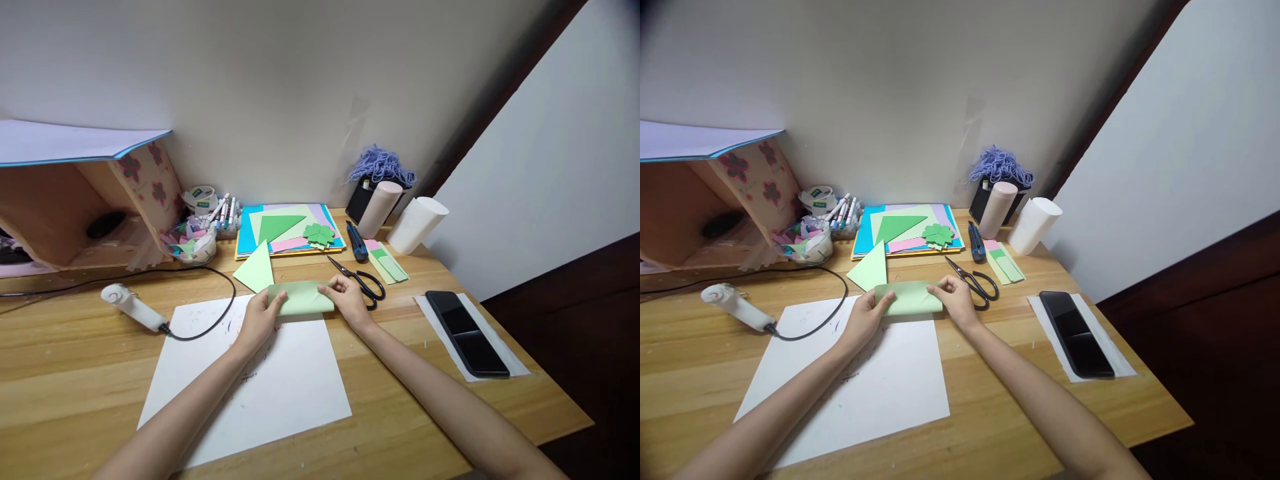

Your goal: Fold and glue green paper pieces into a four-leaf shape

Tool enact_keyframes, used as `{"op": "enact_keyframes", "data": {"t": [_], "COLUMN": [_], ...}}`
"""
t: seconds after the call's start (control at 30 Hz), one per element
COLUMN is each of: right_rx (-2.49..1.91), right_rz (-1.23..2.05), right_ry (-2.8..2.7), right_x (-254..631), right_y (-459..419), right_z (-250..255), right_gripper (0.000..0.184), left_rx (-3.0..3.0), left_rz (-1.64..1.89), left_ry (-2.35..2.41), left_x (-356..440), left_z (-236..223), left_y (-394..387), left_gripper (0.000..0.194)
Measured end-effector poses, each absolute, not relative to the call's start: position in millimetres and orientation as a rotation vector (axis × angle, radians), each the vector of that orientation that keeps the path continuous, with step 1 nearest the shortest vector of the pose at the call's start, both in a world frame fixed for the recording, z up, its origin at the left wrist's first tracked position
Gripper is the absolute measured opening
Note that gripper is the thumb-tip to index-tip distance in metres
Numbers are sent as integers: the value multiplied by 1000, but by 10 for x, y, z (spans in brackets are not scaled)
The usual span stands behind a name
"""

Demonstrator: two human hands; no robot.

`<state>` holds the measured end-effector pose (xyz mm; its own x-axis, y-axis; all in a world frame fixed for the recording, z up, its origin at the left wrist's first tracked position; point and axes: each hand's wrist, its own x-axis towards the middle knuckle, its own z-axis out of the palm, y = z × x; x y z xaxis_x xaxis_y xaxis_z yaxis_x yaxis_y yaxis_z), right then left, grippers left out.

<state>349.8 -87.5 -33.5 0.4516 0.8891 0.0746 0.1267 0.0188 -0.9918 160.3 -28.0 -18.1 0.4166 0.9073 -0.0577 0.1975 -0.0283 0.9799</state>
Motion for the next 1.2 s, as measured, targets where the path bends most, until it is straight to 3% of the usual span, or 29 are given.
{"op": "enact_keyframes", "data": {"t": [0.43, 1.0, 1.1, 1.2], "right_rx": [-1396, -1384, -1389, -1385], "right_rz": [838, 851, 760, 416], "right_ry": [-902, -853, -890, -964], "right_x": [3517, 3498, 3500, 3530], "right_y": [-870, -861, -868, -921], "right_z": [-345, -350, -338, -298], "right_gripper": [31, 31, 28, 18], "left_rx": [1571, 1599, 1536, 1306], "left_rz": [832, 820, 821, 792], "left_ry": [1043, 1046, 1026, 893], "left_x": [1587, 1588, 1599, 1609], "left_z": [-154, -163, -167, -161], "left_y": [-263, -247, -242, -239], "left_gripper": [30, 33, 35, 41]}}
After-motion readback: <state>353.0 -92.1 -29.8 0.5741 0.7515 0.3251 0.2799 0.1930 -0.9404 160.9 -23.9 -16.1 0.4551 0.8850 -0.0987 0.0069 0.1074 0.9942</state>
